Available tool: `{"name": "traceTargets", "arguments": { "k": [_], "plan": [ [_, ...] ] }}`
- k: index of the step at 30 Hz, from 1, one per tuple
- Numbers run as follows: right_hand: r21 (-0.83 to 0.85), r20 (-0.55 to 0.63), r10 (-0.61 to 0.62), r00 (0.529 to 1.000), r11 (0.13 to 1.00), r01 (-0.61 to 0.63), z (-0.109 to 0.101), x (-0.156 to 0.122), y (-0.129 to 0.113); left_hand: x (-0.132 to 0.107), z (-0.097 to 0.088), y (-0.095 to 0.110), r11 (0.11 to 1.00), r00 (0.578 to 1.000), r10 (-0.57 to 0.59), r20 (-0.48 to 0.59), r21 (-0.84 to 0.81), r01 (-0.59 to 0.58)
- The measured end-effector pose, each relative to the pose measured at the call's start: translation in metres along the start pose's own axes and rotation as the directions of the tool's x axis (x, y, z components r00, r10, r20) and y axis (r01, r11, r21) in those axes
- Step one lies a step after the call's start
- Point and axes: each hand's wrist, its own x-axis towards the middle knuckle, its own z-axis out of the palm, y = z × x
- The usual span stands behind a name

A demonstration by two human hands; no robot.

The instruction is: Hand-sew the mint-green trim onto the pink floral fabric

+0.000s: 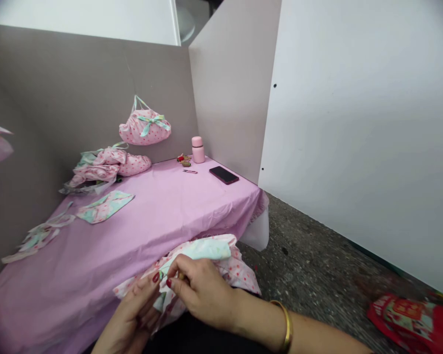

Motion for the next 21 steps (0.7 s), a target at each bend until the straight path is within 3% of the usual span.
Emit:
{"name": "traceTargets", "arguments": {
  "k": [8, 21],
  "plan": [
    [0.031, 0.032, -0.045, 0.998, 0.999, 0.044, -0.0009, 0.0007, -0.0027, 0.0035, -0.0042, -0.0016, 0.997, 0.999, -0.038, 0.008, -0.073, 0.038],
    [0.01, 0.027, -0.042, 0.999, 0.999, 0.042, 0.0, -0.0005, -0.0015, 0.0018, -0.0025, -0.0021, 1.0, 1.0, -0.009, 0.001, -0.012, 0.009]
  ]
}}
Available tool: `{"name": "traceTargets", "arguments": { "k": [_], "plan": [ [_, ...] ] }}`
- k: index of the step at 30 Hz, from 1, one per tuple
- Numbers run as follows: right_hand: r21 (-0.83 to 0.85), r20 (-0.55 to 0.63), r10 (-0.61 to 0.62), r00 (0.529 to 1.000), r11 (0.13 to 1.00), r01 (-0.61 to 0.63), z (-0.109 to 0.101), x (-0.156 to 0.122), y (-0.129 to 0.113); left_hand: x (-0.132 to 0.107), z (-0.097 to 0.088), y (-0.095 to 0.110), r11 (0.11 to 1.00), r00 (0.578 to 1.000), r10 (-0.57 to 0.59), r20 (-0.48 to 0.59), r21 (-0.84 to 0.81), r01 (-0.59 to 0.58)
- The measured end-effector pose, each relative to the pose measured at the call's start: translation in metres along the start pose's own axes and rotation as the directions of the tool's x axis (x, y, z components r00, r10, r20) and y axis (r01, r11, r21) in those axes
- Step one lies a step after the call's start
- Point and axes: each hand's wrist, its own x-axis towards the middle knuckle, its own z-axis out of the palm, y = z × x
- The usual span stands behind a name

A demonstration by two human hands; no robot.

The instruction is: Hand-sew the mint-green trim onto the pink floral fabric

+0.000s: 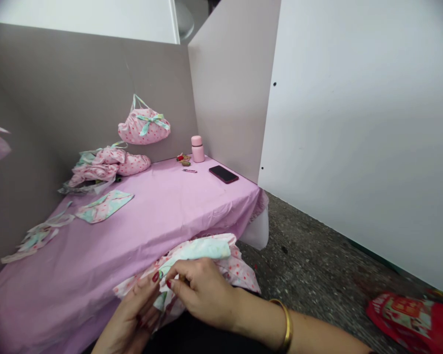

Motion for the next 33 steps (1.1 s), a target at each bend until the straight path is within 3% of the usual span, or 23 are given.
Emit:
{"name": "traceTargets", "arguments": {
  "k": [7, 12, 18, 28, 31, 33],
  "plan": [
    [0.042, -0.016, -0.006, 1.0, 0.999, 0.006, 0.0, 0.001, 0.001, 0.002, -0.005, -0.001, 0.996, 0.999, 0.039, 0.007, 0.076, -0.039],
    [0.217, -0.027, 0.021, 0.999, 0.976, -0.015, 0.003, 0.002, 0.002, 0.002, -0.002, -0.001, 0.999, 0.999, -0.031, 0.017, -0.034, 0.031],
    [0.427, -0.026, 0.059, 0.998, 0.903, -0.042, 0.006, 0.003, 0.009, 0.003, -0.003, -0.003, 0.967, 0.984, -0.175, 0.021, -0.185, 0.176],
    [0.673, 0.06, 0.155, 0.986, 0.723, -0.155, 0.012, 0.006, 0.013, 0.006, -0.006, -0.006, 0.96, 0.98, -0.195, 0.028, -0.201, 0.197],
    [0.604, 0.092, 0.163, 0.982, 0.775, -0.185, 0.009, 0.004, 0.013, 0.005, -0.003, -0.004, 0.983, 0.992, -0.126, 0.006, -0.134, 0.126],
    [0.519, 0.044, 0.168, 0.985, 0.838, -0.166, 0.007, 0.003, 0.013, 0.003, -0.001, -0.002, 0.996, 0.999, -0.048, -0.008, -0.072, 0.047]
  ]
}}
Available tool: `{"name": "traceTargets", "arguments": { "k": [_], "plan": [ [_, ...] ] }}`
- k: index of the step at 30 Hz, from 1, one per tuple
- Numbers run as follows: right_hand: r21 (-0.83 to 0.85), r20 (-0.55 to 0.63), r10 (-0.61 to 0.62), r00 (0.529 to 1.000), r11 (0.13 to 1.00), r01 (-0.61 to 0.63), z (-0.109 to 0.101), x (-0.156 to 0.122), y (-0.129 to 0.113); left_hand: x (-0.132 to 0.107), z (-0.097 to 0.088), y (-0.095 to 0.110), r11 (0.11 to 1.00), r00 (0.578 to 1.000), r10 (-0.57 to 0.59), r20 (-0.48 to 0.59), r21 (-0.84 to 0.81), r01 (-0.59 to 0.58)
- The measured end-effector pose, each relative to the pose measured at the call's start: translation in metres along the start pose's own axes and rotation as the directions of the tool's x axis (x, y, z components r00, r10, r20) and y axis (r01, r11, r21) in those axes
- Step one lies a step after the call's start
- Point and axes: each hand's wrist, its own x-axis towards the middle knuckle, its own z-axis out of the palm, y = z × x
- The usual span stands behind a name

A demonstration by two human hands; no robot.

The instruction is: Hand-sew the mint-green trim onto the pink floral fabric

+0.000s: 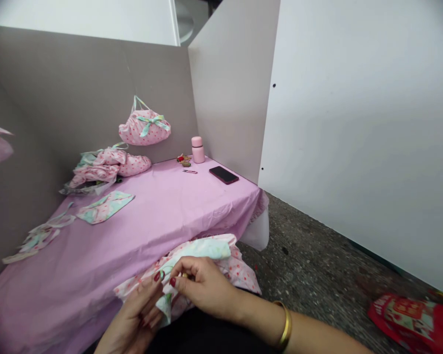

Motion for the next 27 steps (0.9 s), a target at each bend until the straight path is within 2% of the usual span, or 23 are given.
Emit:
{"name": "traceTargets", "arguments": {
  "k": [3, 7, 10, 13, 17, 21, 24, 27],
  "plan": [
    [-0.086, -0.094, -0.047, 0.994, 0.996, 0.039, 0.0, -0.001, -0.001, -0.001, 0.002, 0.002, 0.988, 0.994, 0.103, -0.022, 0.12, -0.1],
    [-0.08, -0.098, 0.0, 0.995, 0.997, -0.008, 0.004, 0.0, -0.003, -0.003, 0.005, 0.004, 0.944, 0.982, 0.187, 0.003, 0.276, -0.18],
    [-0.196, -0.116, -0.064, 0.991, 0.98, 0.041, 0.004, 0.001, -0.004, -0.004, 0.006, 0.004, 0.921, 0.978, 0.206, 0.017, 0.333, -0.2],
    [-0.225, -0.11, -0.088, 0.99, 0.972, 0.062, 0.0, 0.001, -0.004, -0.006, 0.006, 0.006, 0.878, 0.963, 0.269, 0.028, 0.403, -0.258],
    [-0.212, -0.116, -0.11, 0.987, 0.974, 0.084, -0.005, 0.0, -0.006, -0.01, 0.004, 0.01, 0.726, 0.91, 0.411, 0.057, 0.583, -0.365],
    [-0.199, -0.003, -0.064, 0.998, 0.978, 0.062, -0.005, 0.002, -0.012, -0.014, 0.001, 0.013, 0.534, 0.853, 0.508, 0.12, 0.733, -0.421],
    [-0.219, -0.023, -0.075, 0.997, 0.973, 0.068, -0.004, 0.003, -0.015, -0.014, 0.0, 0.014, 0.462, 0.836, 0.53, 0.143, 0.778, -0.426],
    [-0.279, -0.049, -0.115, 0.992, 0.956, 0.097, -0.005, 0.002, -0.017, -0.014, 0.0, 0.013, 0.43, 0.828, 0.539, 0.156, 0.794, -0.43]
  ]
}}
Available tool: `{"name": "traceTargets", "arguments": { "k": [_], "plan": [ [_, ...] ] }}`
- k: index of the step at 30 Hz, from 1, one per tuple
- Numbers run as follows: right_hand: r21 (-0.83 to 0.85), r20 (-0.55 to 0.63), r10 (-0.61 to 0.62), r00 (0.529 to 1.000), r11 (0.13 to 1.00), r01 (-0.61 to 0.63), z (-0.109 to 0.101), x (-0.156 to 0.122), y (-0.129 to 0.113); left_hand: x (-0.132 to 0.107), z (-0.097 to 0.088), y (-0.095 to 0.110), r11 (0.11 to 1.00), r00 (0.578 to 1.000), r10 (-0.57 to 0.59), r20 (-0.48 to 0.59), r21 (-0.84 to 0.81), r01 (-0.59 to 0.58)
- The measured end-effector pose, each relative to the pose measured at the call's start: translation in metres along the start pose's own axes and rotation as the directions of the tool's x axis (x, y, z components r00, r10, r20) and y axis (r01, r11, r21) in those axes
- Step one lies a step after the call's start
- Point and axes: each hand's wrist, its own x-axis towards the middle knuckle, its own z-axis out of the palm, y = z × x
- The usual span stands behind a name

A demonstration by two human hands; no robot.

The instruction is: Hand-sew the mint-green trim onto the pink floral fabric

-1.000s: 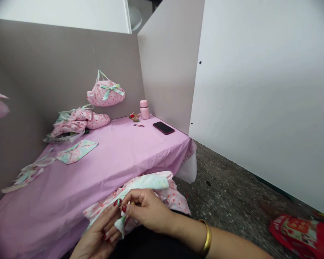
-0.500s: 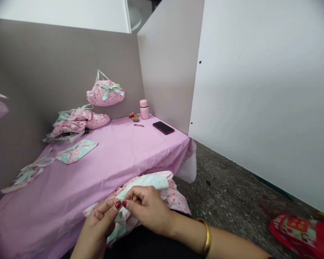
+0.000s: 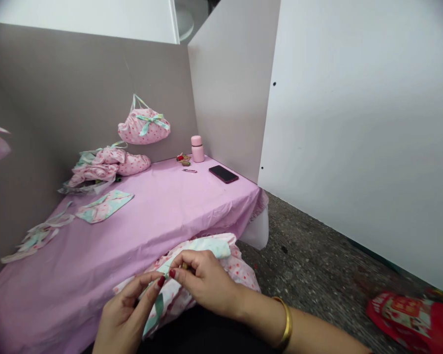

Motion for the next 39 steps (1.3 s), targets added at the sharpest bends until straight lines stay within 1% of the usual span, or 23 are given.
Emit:
{"name": "traceTargets", "arguments": {
  "k": [5, 6, 9, 11, 12, 17, 23, 30, 36, 39],
  "plan": [
    [-0.208, -0.052, -0.066, 0.997, 0.977, 0.054, -0.002, -0.006, -0.003, 0.001, 0.0, 0.0, 1.0, 0.999, -0.015, -0.045, -0.006, 0.015],
    [-0.248, -0.046, -0.083, 0.995, 0.966, 0.069, -0.002, -0.007, -0.003, 0.001, 0.0, 0.0, 1.0, 0.998, -0.016, -0.056, -0.01, 0.016],
    [-0.312, 0.052, -0.136, 0.989, 0.939, 0.146, 0.0, -0.01, -0.002, 0.0, -0.001, -0.001, 1.0, 0.998, -0.016, -0.066, -0.007, 0.016],
    [-0.31, 0.105, -0.152, 0.983, 0.934, 0.177, 0.002, -0.01, -0.002, -0.001, -0.002, -0.002, 1.0, 0.998, -0.013, -0.064, 0.004, 0.013],
    [-0.306, 0.113, -0.152, 0.982, 0.935, 0.18, 0.002, -0.01, -0.002, -0.001, -0.002, -0.002, 1.0, 0.998, -0.01, -0.065, 0.009, 0.01],
    [-0.3, 0.091, -0.157, 0.983, 0.937, 0.177, 0.002, -0.009, -0.003, 0.0, -0.001, -0.003, 1.0, 0.997, 0.002, -0.075, 0.023, 0.0],
    [-0.306, 0.074, -0.15, 0.986, 0.937, 0.166, 0.002, -0.009, -0.002, -0.001, -0.002, -0.005, 0.999, 0.999, 0.009, -0.033, 0.039, -0.008],
    [-0.306, 0.073, -0.13, 0.989, 0.941, 0.146, 0.001, -0.009, -0.003, 0.0, -0.002, -0.01, 0.995, 0.999, 0.022, -0.025, 0.1, -0.02],
    [-0.302, 0.074, -0.149, 0.986, 0.939, 0.165, 0.001, -0.009, -0.001, 0.002, -0.004, -0.017, 0.985, 0.996, 0.09, -0.019, 0.149, -0.086],
    [-0.311, 0.077, -0.14, 0.987, 0.937, 0.158, 0.002, -0.01, -0.001, 0.002, -0.005, -0.018, 0.978, 0.993, 0.122, -0.007, 0.174, -0.119]
  ]
}}
